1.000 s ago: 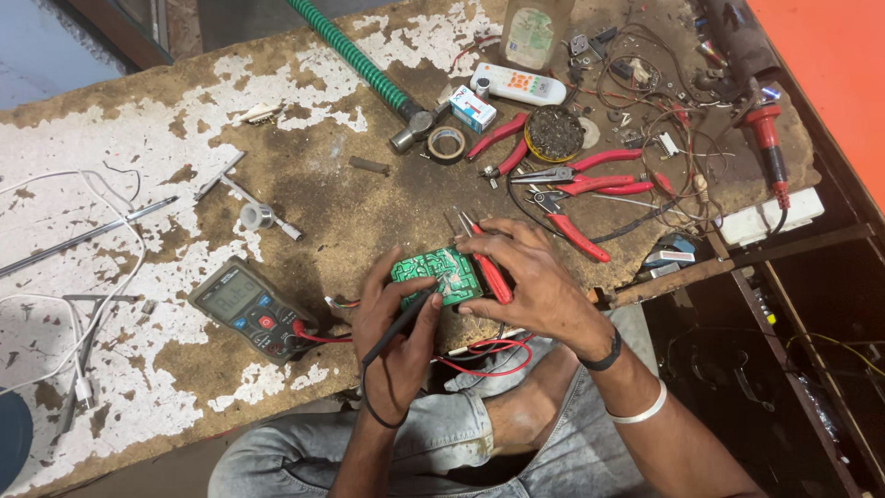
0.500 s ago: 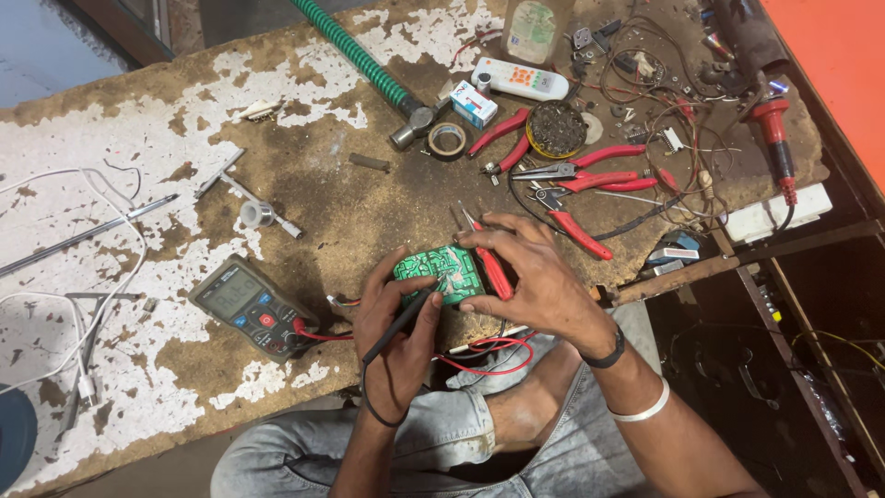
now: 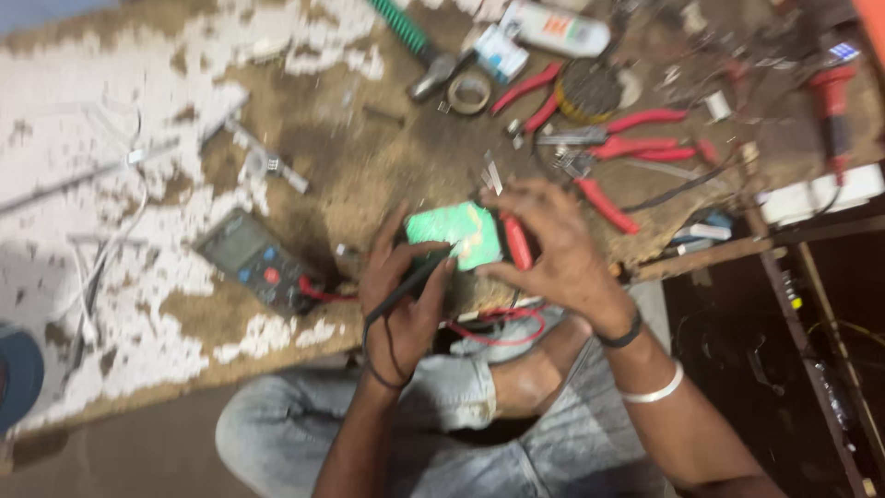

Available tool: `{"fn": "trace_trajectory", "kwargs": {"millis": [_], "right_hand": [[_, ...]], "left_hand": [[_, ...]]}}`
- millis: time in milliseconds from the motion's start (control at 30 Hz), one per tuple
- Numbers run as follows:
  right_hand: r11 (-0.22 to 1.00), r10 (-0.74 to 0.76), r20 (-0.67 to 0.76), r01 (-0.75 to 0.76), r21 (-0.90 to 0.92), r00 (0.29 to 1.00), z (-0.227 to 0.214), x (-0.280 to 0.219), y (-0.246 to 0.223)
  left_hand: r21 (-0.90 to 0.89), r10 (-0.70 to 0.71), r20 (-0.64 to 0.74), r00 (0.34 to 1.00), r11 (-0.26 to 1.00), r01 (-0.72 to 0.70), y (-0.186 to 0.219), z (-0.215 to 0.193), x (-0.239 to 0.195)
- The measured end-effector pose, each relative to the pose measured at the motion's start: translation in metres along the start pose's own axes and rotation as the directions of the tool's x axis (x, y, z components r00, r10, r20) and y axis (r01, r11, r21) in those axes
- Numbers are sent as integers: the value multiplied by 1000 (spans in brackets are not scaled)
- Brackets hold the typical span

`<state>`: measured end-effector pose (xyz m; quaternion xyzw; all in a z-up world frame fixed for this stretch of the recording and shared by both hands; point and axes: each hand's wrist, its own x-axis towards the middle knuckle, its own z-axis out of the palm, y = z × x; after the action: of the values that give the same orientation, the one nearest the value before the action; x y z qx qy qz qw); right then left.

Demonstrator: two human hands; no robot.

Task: The person sits cross-legged on the floor and uses a multimeter to test various points on a green circuit board. They hold the board in one hand and use the multimeter probes with the other to check continuity or voltage at different locations on the board.

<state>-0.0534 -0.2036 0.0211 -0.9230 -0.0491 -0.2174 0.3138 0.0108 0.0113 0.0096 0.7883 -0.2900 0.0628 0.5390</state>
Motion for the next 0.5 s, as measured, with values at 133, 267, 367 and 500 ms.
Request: {"fn": "trace_trajectory", "kwargs": {"millis": [133, 267, 367, 500], "right_hand": [[957, 52, -35, -40, 286, 998, -5, -7, 5], [738, 202, -48, -120, 664, 978, -8, -14, 17], [688, 254, -78, -123, 715, 964, -6, -22, 25], [593, 194, 14, -129, 795, 981, -8, -24, 31]], "left_hand": [[-68, -48, -11, 999, 997, 48, -1, 1, -1], [-106, -55, 6, 998, 993, 55, 1, -2, 1], [-134, -47, 29, 998, 990, 50, 3, -5, 1], [-121, -39, 27, 999, 992, 42, 3, -4, 2]]}}
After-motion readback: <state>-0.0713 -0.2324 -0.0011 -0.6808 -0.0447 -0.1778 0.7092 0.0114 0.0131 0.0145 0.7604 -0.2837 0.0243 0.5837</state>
